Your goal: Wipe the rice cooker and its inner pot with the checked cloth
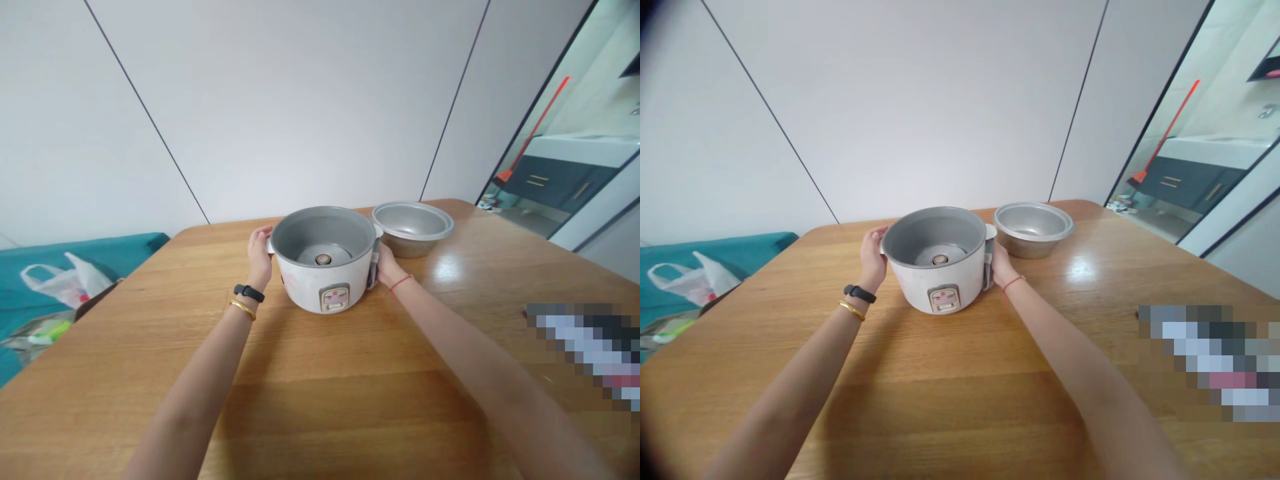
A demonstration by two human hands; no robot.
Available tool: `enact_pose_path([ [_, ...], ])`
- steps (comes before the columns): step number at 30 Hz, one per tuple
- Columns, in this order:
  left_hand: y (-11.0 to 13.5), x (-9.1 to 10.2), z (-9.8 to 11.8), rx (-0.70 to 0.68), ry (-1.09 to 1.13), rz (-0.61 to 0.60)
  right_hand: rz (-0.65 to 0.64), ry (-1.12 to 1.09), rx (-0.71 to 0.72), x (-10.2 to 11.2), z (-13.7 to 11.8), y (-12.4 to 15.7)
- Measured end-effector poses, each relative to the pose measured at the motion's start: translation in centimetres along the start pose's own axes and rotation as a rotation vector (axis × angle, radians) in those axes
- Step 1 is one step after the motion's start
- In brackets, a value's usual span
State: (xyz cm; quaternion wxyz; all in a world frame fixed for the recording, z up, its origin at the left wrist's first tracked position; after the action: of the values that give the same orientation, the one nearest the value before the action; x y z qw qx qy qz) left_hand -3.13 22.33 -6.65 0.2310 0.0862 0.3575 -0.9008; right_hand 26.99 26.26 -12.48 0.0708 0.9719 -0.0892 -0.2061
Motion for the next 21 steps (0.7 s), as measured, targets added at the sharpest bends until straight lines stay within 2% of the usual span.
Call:
enact_pose_path([
  [3, 0.1, 0.1, -0.2, 0.054, -0.014, 0.0, 0.132, 0.034, -0.001, 1.3, 1.8, 4.1],
  [6, 0.7, -0.3, 0.2, 0.083, -0.039, 0.022, 0.186, 0.234, 0.226, 2.1, 2.4, 9.1],
  [9, 2.5, 0.4, 2.2, 0.03, -0.142, 0.067, 0.055, 0.66, 0.542, 3.5, 1.3, 12.9],
  [11, 4.5, 1.7, 4.0, 0.021, -0.211, 0.023, -0.047, 0.991, 0.665, 5.7, 0.2, 13.9],
  [12, 5.6, 2.5, 4.9, 0.027, -0.228, -0.022, -0.039, 1.123, 0.696, 7.4, -0.5, 13.9],
  [14, 7.6, 4.6, 6.9, -0.008, -0.289, -0.08, -0.02, 1.309, 0.672, 11.0, -1.8, 13.2],
  [17, 9.5, 7.7, 8.6, 0.052, -0.354, -0.152, -0.122, 1.448, 0.482, 15.1, -2.9, 11.3],
  [19, 10.1, 9.1, 9.1, 0.113, -0.388, -0.177, -0.099, 1.356, 0.374, 16.5, -4.1, 9.7],
  [21, 10.3, 9.6, 9.3, 0.141, -0.414, -0.186, 0.095, 0.994, 0.235, 17.2, -5.9, 7.3],
])
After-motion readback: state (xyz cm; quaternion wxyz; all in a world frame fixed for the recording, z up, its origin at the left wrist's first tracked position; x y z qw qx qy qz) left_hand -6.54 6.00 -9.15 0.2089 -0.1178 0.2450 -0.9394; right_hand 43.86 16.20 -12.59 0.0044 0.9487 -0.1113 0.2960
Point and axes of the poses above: each hand's wrist, its own y-axis away from the middle knuckle, its own x-axis out of the back of the hand, z = x × y, the point moved 4 cm from there along -y, towards the middle knuckle, and after that the axes turned 12 degrees about -x, right-handed, at the moved point
